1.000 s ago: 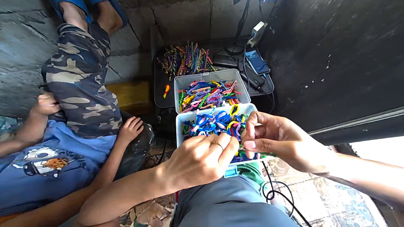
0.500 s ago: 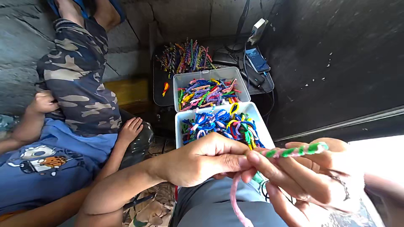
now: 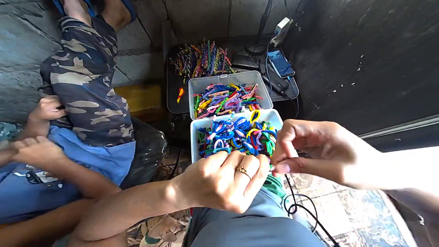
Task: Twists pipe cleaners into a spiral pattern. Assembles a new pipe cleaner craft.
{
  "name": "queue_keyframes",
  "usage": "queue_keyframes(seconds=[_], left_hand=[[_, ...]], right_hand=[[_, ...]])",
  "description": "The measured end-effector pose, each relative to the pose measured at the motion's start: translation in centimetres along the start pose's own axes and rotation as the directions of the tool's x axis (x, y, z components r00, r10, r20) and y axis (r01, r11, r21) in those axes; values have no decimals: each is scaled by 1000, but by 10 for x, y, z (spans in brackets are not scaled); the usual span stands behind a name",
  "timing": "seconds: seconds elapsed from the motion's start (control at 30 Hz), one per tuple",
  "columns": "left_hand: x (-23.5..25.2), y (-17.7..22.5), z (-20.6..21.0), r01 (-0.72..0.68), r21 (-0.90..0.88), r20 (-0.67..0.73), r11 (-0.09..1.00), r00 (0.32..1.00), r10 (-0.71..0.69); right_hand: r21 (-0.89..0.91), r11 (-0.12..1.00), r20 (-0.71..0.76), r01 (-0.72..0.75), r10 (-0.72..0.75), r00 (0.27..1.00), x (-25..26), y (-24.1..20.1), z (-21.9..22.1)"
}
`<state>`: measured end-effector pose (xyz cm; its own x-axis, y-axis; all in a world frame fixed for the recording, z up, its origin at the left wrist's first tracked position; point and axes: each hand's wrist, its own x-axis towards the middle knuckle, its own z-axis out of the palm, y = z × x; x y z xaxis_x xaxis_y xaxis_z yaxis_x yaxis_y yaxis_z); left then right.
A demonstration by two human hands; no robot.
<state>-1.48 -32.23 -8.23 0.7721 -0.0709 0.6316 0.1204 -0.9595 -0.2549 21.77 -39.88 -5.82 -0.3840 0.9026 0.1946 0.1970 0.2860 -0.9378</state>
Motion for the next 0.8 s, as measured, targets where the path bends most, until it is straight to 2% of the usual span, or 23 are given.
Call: queue_keyframes(seconds=[0.03,0.1,0.13,0.2,0.23,0.3,0.37,0.4,0.43,0.47,0.5,0.53,0.57,0.6,0.7,0.8], left_hand=[[0,-2,2,33,-89,-11,995,999,-34],[0,-9,3,153,-402,32,903,988,-153],[0,-12,2,228,-589,93,775,972,-215],[2,-21,-3,336,-861,248,383,933,-261],[3,-24,-5,362,-913,310,188,916,-256],[5,-28,-9,392,-910,414,-137,884,-217],[7,-27,-9,394,-847,475,-357,862,-176],[8,-27,-9,389,-824,489,-412,856,-171],[9,-26,-8,382,-808,495,-448,852,-167],[9,-26,-7,381,-795,503,-471,849,-162],[10,-26,-6,383,-784,511,-489,845,-156],[11,-25,-5,387,-774,516,-502,844,-146],[12,-24,-5,394,-767,521,-506,842,-135],[14,-23,-5,399,-762,524,-510,843,-122],[16,-20,-3,425,-729,534,-537,843,-58],[16,-21,1,467,-711,545,-526,838,7]], right_hand=[[153,984,29,-85,81,996,2,3,-2],[287,952,55,-110,98,994,2,7,-6],[335,940,60,-69,52,997,1,8,-8],[434,900,39,35,-57,998,-2,8,-6],[461,884,19,76,-96,995,-3,7,-4],[460,877,-24,142,-147,989,-6,4,1],[436,872,-68,220,-212,975,-10,1,3],[368,888,-100,274,-256,962,-12,-2,3],[210,916,-127,340,-320,939,-13,-4,3],[-50,915,-128,399,-403,906,-16,-6,2],[-350,832,-86,431,-487,869,-19,-6,1],[-610,653,-8,450,-572,820,-19,-7,3],[-766,455,87,454,-627,774,-17,-8,5],[-834,308,167,457,-649,742,-14,-8,7],[-910,98,240,403,-667,705,-11,-6,12],[-918,37,260,395,-697,668,-9,-6,18]])
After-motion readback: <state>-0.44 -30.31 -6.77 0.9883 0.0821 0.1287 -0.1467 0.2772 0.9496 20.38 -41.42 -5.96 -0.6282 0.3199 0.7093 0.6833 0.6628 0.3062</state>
